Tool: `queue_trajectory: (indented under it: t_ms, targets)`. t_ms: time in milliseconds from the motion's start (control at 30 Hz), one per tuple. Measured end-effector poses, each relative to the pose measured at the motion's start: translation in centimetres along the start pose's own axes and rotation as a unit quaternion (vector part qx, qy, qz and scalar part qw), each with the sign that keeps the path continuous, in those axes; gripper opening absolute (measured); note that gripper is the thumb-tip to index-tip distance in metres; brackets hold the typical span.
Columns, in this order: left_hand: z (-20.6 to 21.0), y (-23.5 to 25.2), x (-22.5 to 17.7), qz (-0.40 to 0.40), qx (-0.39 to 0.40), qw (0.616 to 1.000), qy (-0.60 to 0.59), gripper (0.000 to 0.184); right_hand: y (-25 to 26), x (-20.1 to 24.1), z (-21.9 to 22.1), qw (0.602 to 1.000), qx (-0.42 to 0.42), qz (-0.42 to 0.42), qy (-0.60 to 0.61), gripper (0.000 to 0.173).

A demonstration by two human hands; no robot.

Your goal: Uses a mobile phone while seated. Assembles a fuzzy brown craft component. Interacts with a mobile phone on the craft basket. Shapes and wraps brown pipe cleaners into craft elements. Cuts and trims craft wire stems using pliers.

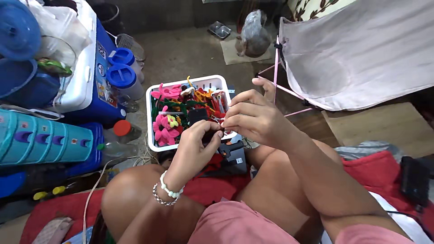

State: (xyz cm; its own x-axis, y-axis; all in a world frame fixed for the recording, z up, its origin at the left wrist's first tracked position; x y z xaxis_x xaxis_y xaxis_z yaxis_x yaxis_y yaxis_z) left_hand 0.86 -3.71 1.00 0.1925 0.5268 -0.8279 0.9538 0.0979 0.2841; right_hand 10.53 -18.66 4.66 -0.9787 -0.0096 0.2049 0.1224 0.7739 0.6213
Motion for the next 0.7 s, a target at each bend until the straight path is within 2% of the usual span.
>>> queue_trajectory:
  t_ms: [167,433,633,700]
  targets:
    - [-0.3,0.0,-0.2,0.010,-0.018,1.000,0.013,0.015,0.2,0.4,-0.2,1.000,-0.018,-0.008,-0.020,0.013]
    - [-0.8,-0.1,-0.1,0.027,-0.067,0.996,0.050,0.013,0.3,1.7,1.1,0.995,-0.055,0.029,-0.079,0.010]
    - [-1.3,0.1,0.3,-0.007,-0.133,0.990,0.039,0.013,-0.3,1.7,2.1,0.981,-0.121,0.151,-0.019,0.013]
    - [-1.6,0.0,0.3,-0.007,-0.160,0.987,0.035,0.013,-0.3,1.9,2.1,0.977,-0.133,0.165,0.000,0.013]
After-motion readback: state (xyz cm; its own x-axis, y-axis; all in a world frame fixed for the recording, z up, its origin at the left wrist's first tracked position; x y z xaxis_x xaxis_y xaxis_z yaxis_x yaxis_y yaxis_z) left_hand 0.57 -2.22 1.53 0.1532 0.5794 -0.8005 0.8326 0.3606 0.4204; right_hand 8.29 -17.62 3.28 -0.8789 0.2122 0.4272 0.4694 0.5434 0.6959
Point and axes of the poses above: each hand's wrist, its own y-axis towards the middle knuckle, its own z-axis out of the palm, x = y × z, the point moved 5 cm from there along y, towards the middle knuckle, and after that the axes turned 2 degrees about y, right-handed, at the moved point
